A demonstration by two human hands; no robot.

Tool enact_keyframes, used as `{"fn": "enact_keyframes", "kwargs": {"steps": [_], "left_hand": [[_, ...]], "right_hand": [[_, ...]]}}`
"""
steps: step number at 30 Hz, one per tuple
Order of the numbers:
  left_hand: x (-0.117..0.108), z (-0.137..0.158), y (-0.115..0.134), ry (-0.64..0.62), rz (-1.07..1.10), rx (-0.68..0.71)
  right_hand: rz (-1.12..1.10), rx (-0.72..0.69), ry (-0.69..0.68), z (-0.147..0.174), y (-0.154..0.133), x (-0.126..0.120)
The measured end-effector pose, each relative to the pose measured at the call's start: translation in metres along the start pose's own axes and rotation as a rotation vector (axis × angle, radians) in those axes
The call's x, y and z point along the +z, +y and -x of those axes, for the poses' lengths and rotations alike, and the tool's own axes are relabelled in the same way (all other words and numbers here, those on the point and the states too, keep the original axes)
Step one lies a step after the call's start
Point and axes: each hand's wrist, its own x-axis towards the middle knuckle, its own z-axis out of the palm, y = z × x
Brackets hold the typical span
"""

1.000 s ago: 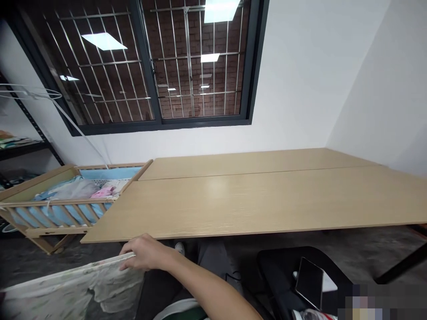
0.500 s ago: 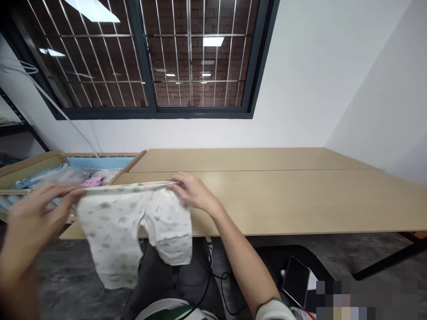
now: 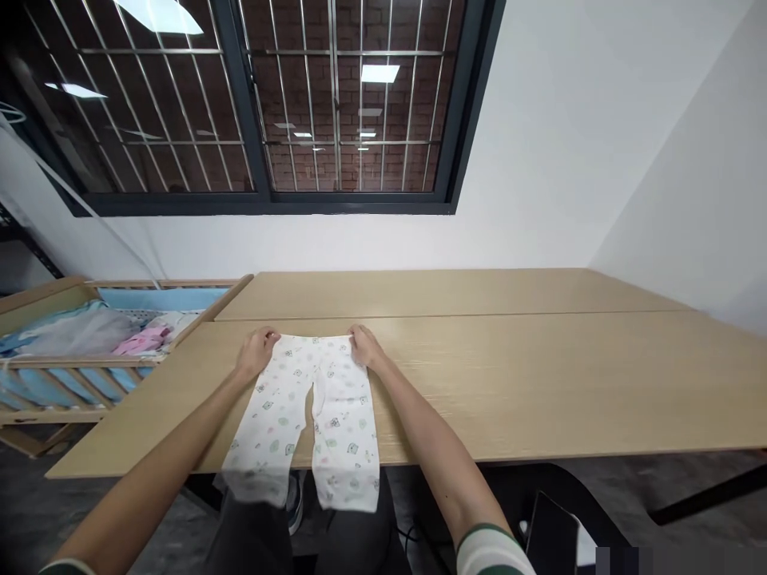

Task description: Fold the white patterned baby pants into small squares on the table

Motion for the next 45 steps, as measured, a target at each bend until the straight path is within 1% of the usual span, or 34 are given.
{"fn": "enact_keyframes", "kwargs": {"steps": [2, 4, 7, 9, 12, 14, 16, 18, 20, 21, 23, 26, 28, 30, 32, 33, 39, 43, 45], "left_hand": [[0.014, -0.008, -0.005, -0.021, -0.026, -0.042], [0.025, -0.017, -0.009, -0.04, -0.055, -0.082], [0.037, -0.03, -0.011, -0.071, -0.098, -0.134], [0.04, -0.038, -0.009, -0.092, -0.123, -0.157], [0.038, -0.047, 0.0, -0.126, -0.15, -0.176], [0.031, -0.051, 0.011, -0.144, -0.157, -0.179], [0.021, -0.054, 0.025, -0.14, -0.157, -0.163], [0.008, -0.049, 0.045, -0.122, -0.146, -0.108], [-0.002, -0.032, 0.071, -0.136, -0.121, -0.003], [-0.006, -0.018, 0.086, -0.171, -0.102, 0.067], [-0.01, 0.025, 0.118, -0.287, -0.069, 0.195], [-0.005, 0.105, 0.161, -0.495, -0.017, 0.37], [0.001, 0.15, 0.181, -0.594, -0.007, 0.441], [0.008, 0.178, 0.194, -0.697, -0.033, 0.444], [0.012, 0.187, 0.2, -0.747, -0.041, 0.41], [0.013, 0.187, 0.2, -0.749, -0.032, 0.397], [0.002, 0.175, 0.191, -0.748, 0.018, 0.436], [-0.001, 0.175, 0.189, -0.752, 0.041, 0.375], [-0.002, 0.177, 0.19, -0.725, 0.06, 0.34]], "right_hand": [[0.039, 0.025, -0.004, -0.003, 0.008, 0.013], [0.082, 0.053, -0.009, -0.008, 0.013, 0.02], [0.134, 0.089, -0.024, -0.02, 0.019, 0.025], [0.155, 0.11, -0.036, -0.029, 0.022, 0.026], [0.176, 0.15, -0.049, -0.042, 0.026, 0.027], [0.185, 0.173, -0.059, -0.047, 0.029, 0.029], [0.19, 0.182, -0.073, -0.05, 0.031, 0.03], [0.188, 0.179, -0.091, -0.051, 0.034, 0.03], [0.178, 0.173, -0.106, -0.052, 0.035, 0.03], [0.171, 0.172, -0.111, -0.053, 0.036, 0.03], [0.158, 0.17, -0.115, -0.054, 0.037, 0.029], [0.149, 0.173, -0.109, -0.055, 0.039, 0.03], [0.156, 0.176, -0.102, -0.055, 0.039, 0.031], [0.169, 0.179, -0.097, -0.053, 0.038, 0.032], [0.182, 0.18, -0.092, -0.052, 0.037, 0.031], [0.187, 0.181, -0.089, -0.052, 0.037, 0.031], [0.16, 0.204, -0.058, -0.049, 0.032, 0.029], [0.086, 0.239, -0.053, -0.05, 0.025, 0.024], [0.032, 0.271, -0.055, -0.054, 0.019, 0.019]]}}
